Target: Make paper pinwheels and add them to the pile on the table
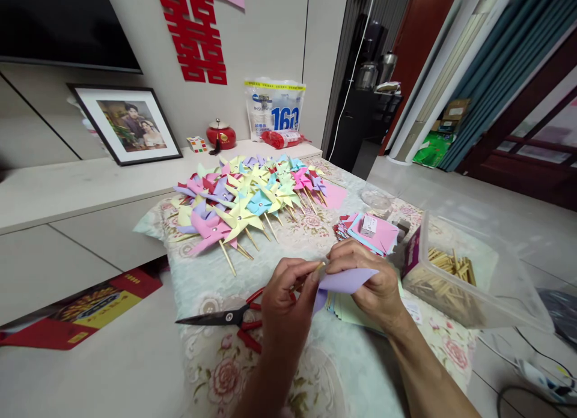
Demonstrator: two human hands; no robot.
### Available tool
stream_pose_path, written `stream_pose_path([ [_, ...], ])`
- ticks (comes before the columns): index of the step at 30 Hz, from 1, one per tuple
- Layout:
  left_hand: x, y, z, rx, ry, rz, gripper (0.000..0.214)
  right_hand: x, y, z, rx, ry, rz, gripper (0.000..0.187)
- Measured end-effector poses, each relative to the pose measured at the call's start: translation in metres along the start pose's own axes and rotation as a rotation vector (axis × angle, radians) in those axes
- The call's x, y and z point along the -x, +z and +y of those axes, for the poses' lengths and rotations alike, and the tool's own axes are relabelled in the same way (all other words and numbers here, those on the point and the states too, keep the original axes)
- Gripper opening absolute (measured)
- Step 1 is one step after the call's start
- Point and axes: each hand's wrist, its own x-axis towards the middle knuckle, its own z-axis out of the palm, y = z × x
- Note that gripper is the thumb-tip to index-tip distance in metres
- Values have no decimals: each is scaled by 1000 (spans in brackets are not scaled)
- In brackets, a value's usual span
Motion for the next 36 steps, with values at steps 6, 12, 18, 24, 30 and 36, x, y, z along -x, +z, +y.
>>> stream_pose_path([
  [6, 1, 1, 1, 21, 20, -31, 16, 1, 1, 0, -35, -2, 16, 22],
  [12, 1, 1, 2, 21, 45, -25, 15, 1, 1, -1, -44, 0, 37, 26],
  [18, 1, 2, 3, 18, 56, -6, 12, 0, 3, -2, -44, -2, 41, 28],
  [24, 1, 2, 3, 14, 46, -5, 13, 0, 3, -2, -29, -1, 23, 27],
  [30, 1, 3, 4, 7, 43, 7, 12, 1, 3, -2, -18, -5, 1, 26],
  [36, 2, 2, 2, -24, 37, 15, 8, 0, 4, -1, -8, -10, 1, 21],
])
